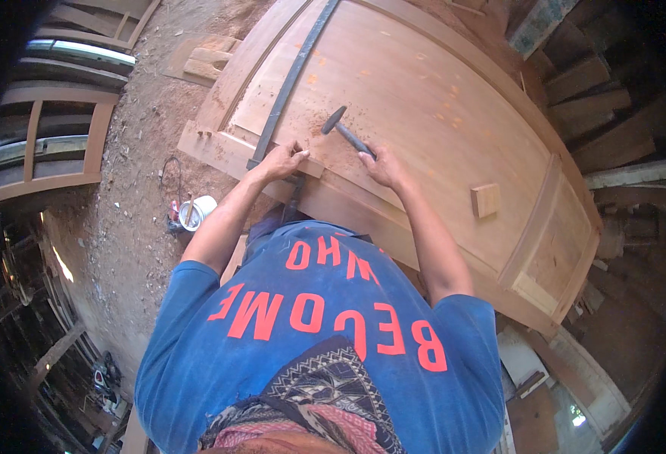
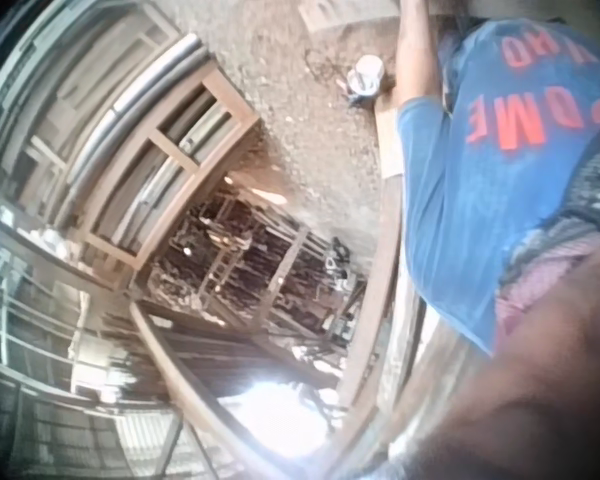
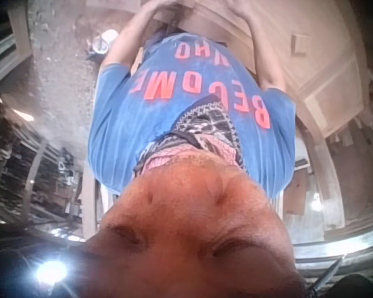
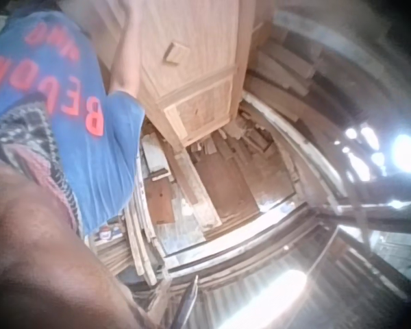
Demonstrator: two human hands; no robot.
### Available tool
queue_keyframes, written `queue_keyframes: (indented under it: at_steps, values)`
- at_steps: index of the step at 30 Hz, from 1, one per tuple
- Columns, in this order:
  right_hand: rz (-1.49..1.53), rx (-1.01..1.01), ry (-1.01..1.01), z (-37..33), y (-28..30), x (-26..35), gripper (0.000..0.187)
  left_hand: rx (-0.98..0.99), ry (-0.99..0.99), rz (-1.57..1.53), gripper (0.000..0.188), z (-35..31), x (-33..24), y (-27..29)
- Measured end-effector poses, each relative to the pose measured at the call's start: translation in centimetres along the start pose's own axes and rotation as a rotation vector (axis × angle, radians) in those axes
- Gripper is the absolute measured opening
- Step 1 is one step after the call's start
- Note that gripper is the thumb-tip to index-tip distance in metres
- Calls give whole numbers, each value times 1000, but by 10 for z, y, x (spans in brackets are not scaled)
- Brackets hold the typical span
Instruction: The person assembles a wooden door by selecting small wood pieces, measuring and marking them, drilling pilot holes, and hammering nails to attach the pieces. They use a chisel and mallet to adjust the fit and a clamp to hold parts in place during assembly.
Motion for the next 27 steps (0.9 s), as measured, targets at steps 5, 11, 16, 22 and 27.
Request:
queue_keyframes:
  at_steps: [5,11,16,22,27]
  values:
    - [2,106,91,-10,-28,1,39,-38,34,1,45,-9,-7,5]
    - [6,4,51,-18,-21,6,36,56,-15,-127,67,-1,7,8]
    - [21,25,65,-21,-16,-4,35,49,-55,-55,71,3,10,5]
    - [-47,105,132,-22,-22,-1,33,73,-29,-44,76,2,3,7]
    - [-27,90,138,-26,-24,-12,35,68,-25,-37,75,0,-2,8]
Point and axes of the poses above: each hand's wrist, its own z-axis towards the middle knuckle, its own y-axis out of the back of the hand, x = y × z, the point moved 8 cm from there along z, towards the middle knuckle, and after that the axes turned 12 degrees about x, right-handed, at the moved point
